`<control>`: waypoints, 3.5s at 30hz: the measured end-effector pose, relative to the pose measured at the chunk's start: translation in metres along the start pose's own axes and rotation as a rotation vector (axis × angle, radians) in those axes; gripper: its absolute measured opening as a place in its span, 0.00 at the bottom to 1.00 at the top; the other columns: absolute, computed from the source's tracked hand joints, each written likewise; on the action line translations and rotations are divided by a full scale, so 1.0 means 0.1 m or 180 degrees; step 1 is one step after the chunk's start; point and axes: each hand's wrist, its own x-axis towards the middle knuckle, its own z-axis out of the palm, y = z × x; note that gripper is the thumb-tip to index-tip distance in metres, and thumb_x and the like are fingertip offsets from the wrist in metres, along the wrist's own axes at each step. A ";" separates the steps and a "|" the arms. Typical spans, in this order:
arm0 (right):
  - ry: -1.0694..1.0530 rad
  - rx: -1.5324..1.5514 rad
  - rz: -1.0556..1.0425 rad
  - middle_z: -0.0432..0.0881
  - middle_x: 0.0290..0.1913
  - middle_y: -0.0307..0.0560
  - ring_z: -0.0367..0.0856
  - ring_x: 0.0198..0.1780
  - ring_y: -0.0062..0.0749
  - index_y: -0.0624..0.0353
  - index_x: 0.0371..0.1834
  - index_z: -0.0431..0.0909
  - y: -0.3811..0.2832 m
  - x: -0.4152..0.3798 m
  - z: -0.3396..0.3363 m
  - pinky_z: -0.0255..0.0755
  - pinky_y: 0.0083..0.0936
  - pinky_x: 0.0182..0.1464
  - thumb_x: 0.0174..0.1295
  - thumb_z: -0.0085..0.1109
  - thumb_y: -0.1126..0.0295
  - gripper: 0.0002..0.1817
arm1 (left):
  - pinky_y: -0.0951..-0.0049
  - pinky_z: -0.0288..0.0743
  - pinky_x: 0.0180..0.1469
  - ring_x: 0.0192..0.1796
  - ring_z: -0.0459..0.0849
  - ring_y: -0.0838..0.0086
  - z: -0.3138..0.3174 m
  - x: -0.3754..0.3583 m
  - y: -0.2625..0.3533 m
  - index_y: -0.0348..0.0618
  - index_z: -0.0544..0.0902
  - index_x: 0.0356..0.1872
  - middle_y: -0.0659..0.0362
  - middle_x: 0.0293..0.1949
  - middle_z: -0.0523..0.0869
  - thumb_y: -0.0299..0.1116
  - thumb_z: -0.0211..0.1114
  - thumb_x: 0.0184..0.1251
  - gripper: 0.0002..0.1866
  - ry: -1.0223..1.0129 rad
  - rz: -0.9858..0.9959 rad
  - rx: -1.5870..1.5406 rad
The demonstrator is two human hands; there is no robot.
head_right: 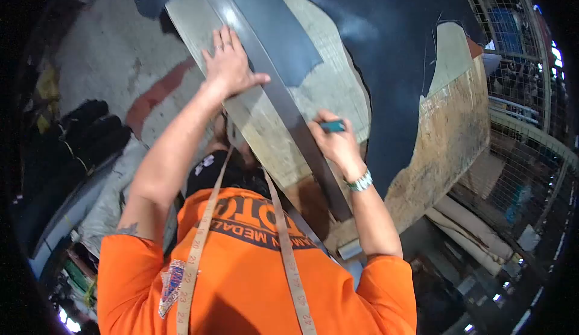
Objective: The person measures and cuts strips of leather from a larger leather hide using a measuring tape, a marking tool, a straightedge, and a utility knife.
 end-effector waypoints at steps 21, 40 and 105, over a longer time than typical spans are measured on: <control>0.2589 -0.0104 0.1591 0.80 0.47 0.70 0.79 0.49 0.62 0.70 0.54 0.71 -0.02 0.51 0.54 0.70 0.46 0.52 0.69 0.59 0.64 0.20 | 0.46 0.43 0.79 0.80 0.49 0.43 -1.10 2.80 -1.33 0.27 0.64 0.72 0.35 0.76 0.56 0.67 0.61 0.63 0.52 0.1624 0.0710 -0.0352; 0.3567 0.1486 0.2541 0.77 0.32 0.35 0.74 0.29 0.20 0.55 0.46 0.79 0.30 -0.16 0.82 0.67 0.20 0.32 0.76 0.47 0.45 0.24 | 0.59 0.69 0.60 0.54 0.78 0.59 -1.42 3.89 -1.83 0.40 0.81 0.42 0.52 0.45 0.82 0.69 0.69 0.51 0.37 0.1617 0.3235 -0.0480; 0.1180 0.1621 0.0544 0.86 0.35 0.44 0.85 0.39 0.23 0.63 0.53 0.81 -3.79 4.81 0.17 0.77 0.23 0.44 0.75 0.55 0.67 0.13 | 0.47 0.59 0.72 0.69 0.66 0.47 -2.14 4.55 -5.52 0.31 0.68 0.66 0.36 0.62 0.72 0.53 0.75 0.60 0.43 0.2823 -0.0920 -0.0880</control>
